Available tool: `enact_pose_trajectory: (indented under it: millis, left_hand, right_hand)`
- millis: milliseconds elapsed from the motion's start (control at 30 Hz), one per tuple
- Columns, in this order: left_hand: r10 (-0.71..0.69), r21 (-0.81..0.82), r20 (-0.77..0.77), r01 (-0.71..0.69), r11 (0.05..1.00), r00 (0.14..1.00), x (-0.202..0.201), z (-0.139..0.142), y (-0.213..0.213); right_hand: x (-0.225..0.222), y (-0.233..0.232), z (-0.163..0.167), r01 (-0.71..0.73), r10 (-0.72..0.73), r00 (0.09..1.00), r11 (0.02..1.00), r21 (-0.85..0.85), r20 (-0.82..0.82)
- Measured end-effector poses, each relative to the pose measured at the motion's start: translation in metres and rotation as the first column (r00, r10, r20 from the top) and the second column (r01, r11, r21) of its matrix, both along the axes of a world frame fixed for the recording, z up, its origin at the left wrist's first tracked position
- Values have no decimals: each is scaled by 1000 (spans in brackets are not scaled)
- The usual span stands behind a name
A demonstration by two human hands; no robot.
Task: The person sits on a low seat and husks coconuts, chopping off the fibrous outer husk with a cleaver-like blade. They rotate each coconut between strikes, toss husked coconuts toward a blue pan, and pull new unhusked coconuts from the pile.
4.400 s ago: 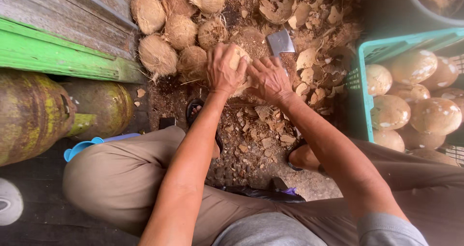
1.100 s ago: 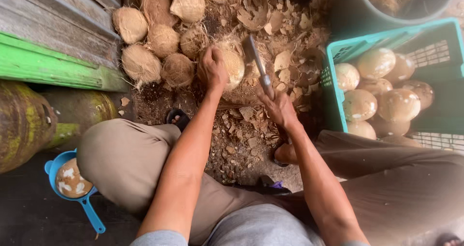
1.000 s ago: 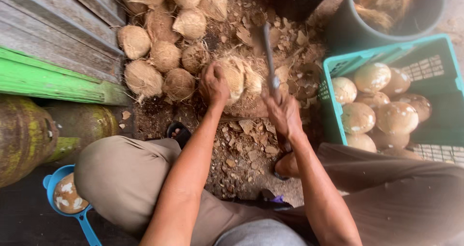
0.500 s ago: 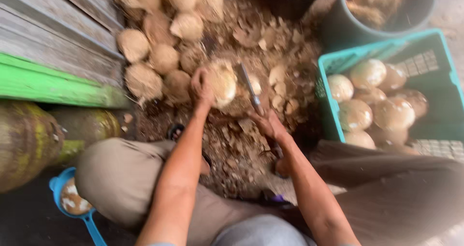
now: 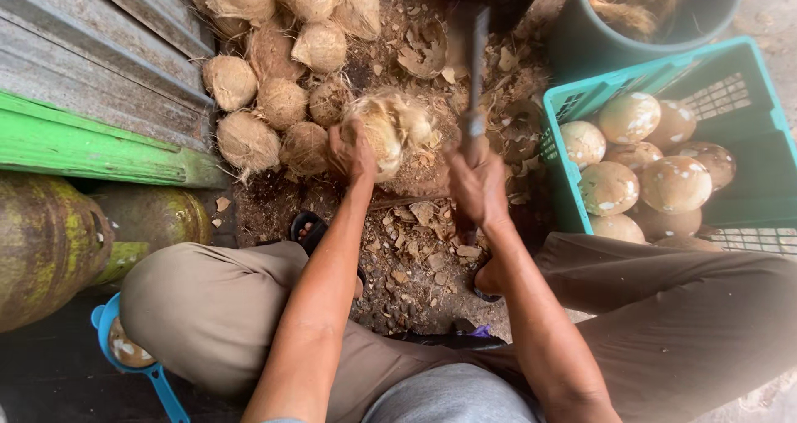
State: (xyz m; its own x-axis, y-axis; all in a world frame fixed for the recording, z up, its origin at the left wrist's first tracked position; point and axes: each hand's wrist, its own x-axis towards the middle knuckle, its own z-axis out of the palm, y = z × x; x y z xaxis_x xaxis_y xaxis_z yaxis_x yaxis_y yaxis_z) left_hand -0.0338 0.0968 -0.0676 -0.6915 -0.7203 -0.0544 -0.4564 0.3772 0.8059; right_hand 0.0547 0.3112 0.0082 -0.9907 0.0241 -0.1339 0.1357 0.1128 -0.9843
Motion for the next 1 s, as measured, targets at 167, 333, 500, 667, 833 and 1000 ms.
enact_pose_trajectory:
  millis: [167,333,500,667,833,1000]
  left_hand:
    - [142,205,-32,-133,970,989,4,-6,-1]
    - [-58,330,-253,143,933,966,15,-9,-3]
    - [-86,380,-403,252,890,911,23,-6,-15]
    - [-95,129,-129,111,985,987,29,-11,-19]
    - [-360,-125,-58,351,928,931,25,-14,-30]
    - [-248,93,12,246,965,969,34,-14,-37]
  right_hand:
    - [2,-21,-31,104,-155,965,967,-233,-213]
    - [43,-43,-80,-207,81,858,959,196,507]
    - [30,-7,-56,-108,77,972,986,129,224]
    - [27,-34,-50,98,-100,990,995,25,99]
    - [42,-47,-70,-214,181,904,976,42,387]
    - [36,-7,-52,-106,84,987,981,164,136]
